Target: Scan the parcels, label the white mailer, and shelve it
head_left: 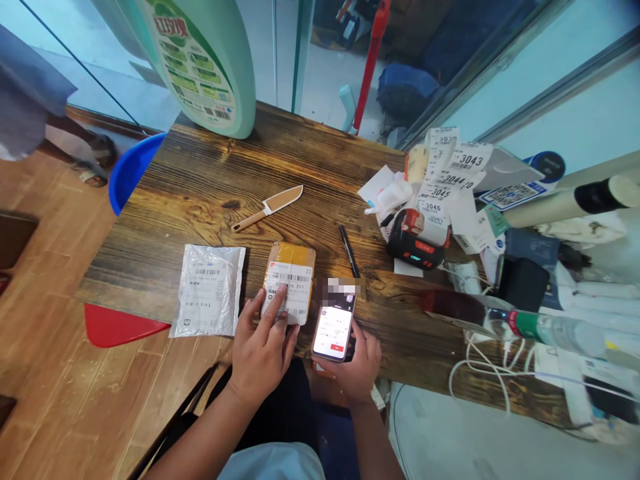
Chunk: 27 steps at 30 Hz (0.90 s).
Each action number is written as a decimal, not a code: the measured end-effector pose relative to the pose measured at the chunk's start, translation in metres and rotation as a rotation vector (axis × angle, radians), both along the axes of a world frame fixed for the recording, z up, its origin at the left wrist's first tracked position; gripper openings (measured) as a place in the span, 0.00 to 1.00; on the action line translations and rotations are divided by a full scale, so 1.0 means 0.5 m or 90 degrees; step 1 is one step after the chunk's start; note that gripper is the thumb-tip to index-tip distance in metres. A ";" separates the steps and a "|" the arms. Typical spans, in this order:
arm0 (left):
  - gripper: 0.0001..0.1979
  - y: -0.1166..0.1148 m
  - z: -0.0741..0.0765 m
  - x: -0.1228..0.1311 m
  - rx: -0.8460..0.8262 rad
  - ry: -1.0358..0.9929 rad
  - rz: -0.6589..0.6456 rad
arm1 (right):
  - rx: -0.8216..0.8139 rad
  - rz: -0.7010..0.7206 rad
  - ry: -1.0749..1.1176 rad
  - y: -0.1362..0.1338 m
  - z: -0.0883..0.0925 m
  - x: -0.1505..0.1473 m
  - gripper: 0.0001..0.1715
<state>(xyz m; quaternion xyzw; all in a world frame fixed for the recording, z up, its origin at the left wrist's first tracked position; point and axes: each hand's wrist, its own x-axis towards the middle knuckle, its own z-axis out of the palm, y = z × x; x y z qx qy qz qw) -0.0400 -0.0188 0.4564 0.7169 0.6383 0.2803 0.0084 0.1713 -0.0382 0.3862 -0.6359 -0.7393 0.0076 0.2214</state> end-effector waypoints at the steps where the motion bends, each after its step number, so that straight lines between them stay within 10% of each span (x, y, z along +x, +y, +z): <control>1: 0.09 0.001 0.002 0.000 -0.003 0.003 -0.001 | -0.003 0.001 0.001 0.000 0.000 0.001 0.57; 17: 0.09 0.011 0.031 0.002 -0.032 0.026 -0.013 | -0.023 -0.015 0.009 -0.007 -0.001 0.001 0.60; 27: 0.14 0.022 0.036 -0.012 -0.017 0.039 -0.042 | 0.001 0.071 -0.010 -0.030 -0.012 0.001 0.30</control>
